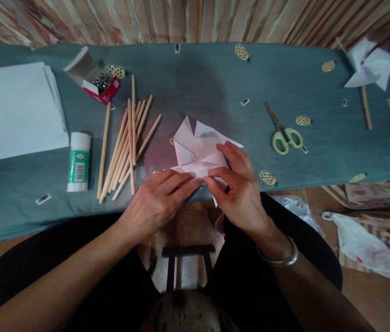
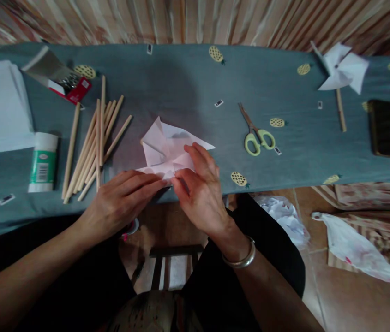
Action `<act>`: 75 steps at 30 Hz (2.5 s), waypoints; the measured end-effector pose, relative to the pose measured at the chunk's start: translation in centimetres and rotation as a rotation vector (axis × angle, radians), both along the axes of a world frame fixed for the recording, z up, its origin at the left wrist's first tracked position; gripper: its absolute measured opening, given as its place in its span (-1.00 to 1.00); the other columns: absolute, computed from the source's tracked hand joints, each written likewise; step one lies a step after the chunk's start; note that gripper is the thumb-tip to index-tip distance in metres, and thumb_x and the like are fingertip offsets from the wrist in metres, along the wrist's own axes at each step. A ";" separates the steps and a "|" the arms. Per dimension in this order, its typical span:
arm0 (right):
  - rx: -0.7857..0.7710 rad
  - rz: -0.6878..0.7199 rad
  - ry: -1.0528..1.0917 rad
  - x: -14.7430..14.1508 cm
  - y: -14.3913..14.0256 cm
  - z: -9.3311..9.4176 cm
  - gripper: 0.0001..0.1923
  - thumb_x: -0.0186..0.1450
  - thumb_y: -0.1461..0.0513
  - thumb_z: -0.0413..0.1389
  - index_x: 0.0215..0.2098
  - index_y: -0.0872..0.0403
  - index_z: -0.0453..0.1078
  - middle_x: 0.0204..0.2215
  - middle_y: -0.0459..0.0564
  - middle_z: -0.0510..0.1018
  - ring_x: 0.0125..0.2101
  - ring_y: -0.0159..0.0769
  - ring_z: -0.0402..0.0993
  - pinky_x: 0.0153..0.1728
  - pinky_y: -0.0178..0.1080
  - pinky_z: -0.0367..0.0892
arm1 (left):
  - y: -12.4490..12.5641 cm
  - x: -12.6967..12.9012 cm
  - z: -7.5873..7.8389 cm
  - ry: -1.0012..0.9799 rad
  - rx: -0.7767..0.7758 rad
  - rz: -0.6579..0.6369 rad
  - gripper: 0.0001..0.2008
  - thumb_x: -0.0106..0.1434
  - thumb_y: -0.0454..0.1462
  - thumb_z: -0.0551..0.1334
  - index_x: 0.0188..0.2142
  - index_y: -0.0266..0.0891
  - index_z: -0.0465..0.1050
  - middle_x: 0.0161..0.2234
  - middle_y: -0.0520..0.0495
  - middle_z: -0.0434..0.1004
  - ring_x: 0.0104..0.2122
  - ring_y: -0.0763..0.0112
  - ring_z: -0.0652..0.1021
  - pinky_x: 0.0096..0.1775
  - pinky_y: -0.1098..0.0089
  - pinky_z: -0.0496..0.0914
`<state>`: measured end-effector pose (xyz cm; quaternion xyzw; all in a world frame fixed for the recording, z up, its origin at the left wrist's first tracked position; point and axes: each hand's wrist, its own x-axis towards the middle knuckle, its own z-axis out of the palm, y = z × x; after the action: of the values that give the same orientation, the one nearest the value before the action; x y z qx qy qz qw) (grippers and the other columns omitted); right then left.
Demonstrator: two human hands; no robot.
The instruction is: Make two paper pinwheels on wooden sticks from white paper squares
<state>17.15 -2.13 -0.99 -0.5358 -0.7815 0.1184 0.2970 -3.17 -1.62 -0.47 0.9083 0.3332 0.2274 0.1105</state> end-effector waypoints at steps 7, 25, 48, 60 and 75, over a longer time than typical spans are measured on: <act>0.042 -0.046 -0.044 -0.4 0.1 -0.6 -0.95 0.29 0.26 0.12 -0.34 0.05 0.42 0.14 0.10 0.39 0.23 -0.03 0.20 0.17 0.09 0.24 | 0.2 0.0 -0.3 -0.031 0.000 -0.017 -0.79 0.32 -0.39 0.16 -0.06 -0.40 0.43 -0.16 -0.25 0.55 -0.18 0.24 0.53 -0.18 0.22 0.52; 0.075 -0.002 -0.043 -0.8 0.0 -0.1 -0.86 0.33 0.32 0.05 -0.25 0.01 0.44 0.13 0.06 0.39 0.22 -0.10 0.20 0.17 0.02 0.24 | 0.2 0.3 -0.4 -0.064 -0.043 0.028 -0.78 0.32 -0.40 0.16 -0.05 -0.32 0.42 -0.16 -0.21 0.54 -0.16 0.25 0.52 -0.17 0.22 0.53; 0.117 0.014 -0.186 -1.2 0.4 -0.6 -0.78 0.35 0.33 -0.02 -0.09 0.03 0.38 0.19 0.14 0.30 0.28 -0.03 0.10 0.17 0.05 0.23 | 0.2 0.4 -0.4 -0.016 -0.026 0.039 -0.79 0.32 -0.41 0.16 -0.07 -0.38 0.42 -0.17 -0.24 0.53 -0.20 0.26 0.52 -0.19 0.22 0.54; 0.046 0.027 -0.185 -1.6 0.5 -0.4 -0.75 0.36 0.34 -0.06 -0.07 0.04 0.37 0.22 0.16 0.27 0.31 -0.01 0.05 0.19 0.07 0.18 | 0.2 0.3 -0.5 -0.024 -0.042 0.027 -0.78 0.31 -0.42 0.17 -0.05 -0.42 0.43 -0.15 -0.28 0.53 -0.18 0.22 0.51 -0.19 0.18 0.54; 0.060 0.056 -0.247 -2.8 0.7 -0.2 -0.72 0.37 0.37 -0.11 -0.06 0.06 0.35 0.24 0.15 0.29 0.31 -0.10 0.06 0.14 0.00 0.22 | 0.3 0.6 -0.3 0.033 -0.065 0.042 -0.81 0.35 -0.38 0.11 -0.10 -0.37 0.46 -0.13 -0.24 0.52 -0.21 0.28 0.49 -0.18 0.24 0.52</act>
<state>14.39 -1.42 -1.14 -0.5151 -0.8300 0.0366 0.2108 -2.57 -1.34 -0.76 0.9007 0.3612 0.2034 0.1297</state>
